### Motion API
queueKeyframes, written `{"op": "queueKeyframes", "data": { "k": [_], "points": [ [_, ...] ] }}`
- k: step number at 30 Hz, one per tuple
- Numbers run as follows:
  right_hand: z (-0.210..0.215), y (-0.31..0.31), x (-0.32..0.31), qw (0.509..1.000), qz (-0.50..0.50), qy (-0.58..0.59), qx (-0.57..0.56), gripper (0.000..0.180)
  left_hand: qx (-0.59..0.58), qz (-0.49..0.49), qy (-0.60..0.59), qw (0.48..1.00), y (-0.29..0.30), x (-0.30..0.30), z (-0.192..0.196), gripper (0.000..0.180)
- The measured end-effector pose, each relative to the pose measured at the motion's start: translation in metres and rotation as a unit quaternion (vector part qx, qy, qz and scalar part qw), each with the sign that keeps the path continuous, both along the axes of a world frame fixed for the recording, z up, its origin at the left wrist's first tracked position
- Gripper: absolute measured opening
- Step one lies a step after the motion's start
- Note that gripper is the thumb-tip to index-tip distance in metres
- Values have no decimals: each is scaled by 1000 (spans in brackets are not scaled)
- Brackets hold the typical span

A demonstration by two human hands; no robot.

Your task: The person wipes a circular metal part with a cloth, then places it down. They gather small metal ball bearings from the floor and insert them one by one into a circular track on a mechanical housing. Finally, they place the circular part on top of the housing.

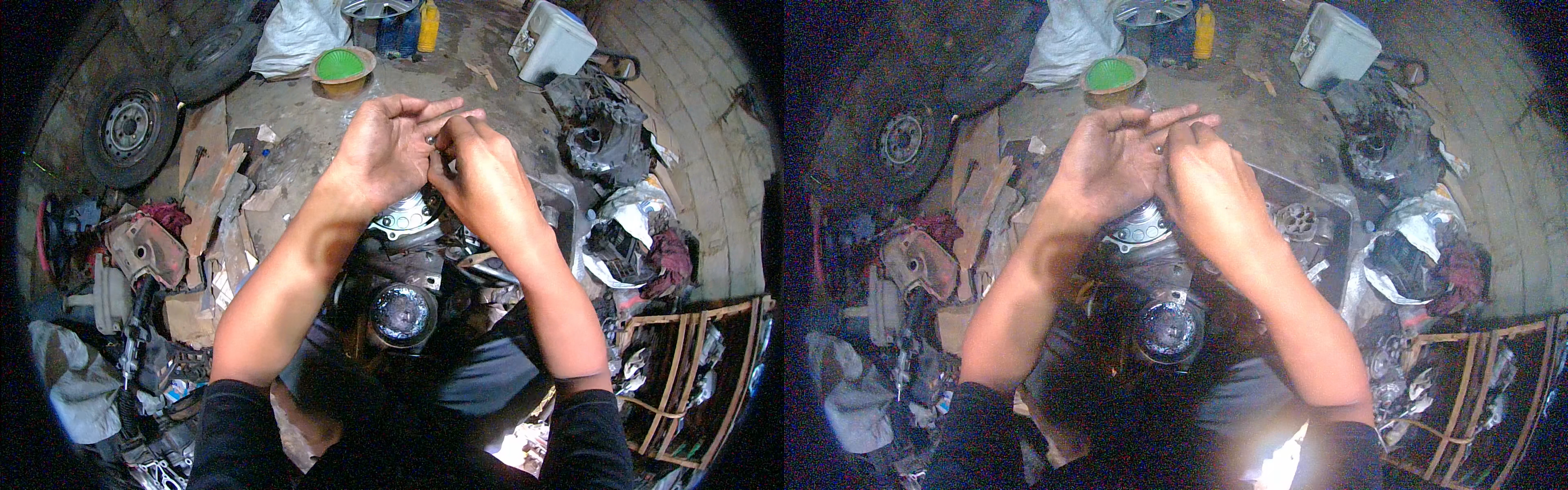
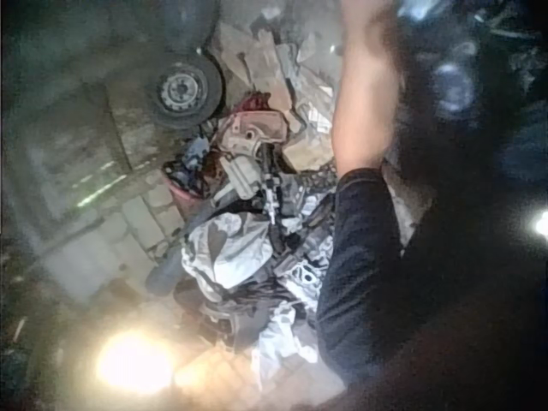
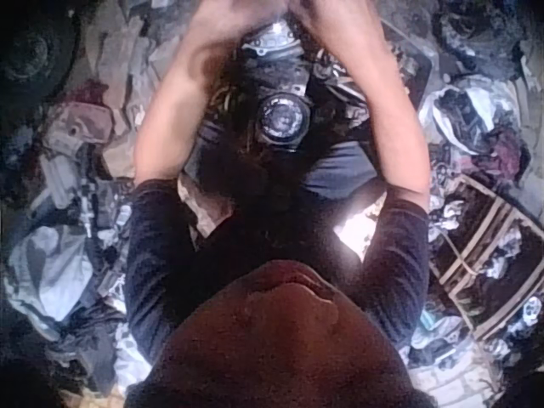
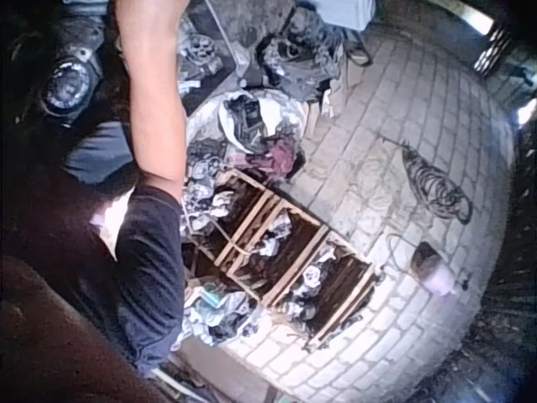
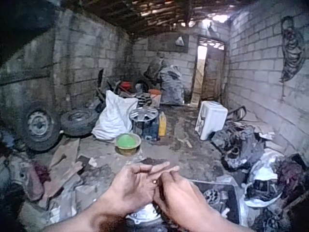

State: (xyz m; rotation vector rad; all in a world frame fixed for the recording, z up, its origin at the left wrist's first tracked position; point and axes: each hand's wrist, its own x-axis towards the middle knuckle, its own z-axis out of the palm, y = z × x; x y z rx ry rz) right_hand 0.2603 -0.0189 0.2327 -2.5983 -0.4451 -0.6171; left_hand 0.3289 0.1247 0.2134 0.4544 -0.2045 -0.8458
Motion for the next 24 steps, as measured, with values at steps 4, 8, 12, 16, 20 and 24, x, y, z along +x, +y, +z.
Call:
{"op": "queueKeyframes", "data": {
  "k": [4,8,12,16,20,24],
  "points": [
    [3,-2,1,1000,4,-15,16,18,15,21,-100,995,-2,0,-4,57],
    [8,-7,-1,999,28,-4,42,24,17,21,-81,996,-4,-5,-5,55],
    [15,-11,0,991,33,48,118,23,5,34,-51,998,1,-2,-5,55],
    [27,-14,-5,979,57,152,122,21,-22,56,-30,998,17,5,1,60],
    [5,-13,-8,965,206,152,55,16,-3,106,-82,991,26,4,7,60],
    [8,-2,-16,966,197,147,-86,17,-18,93,-44,995,34,13,7,60]
  ]
}}
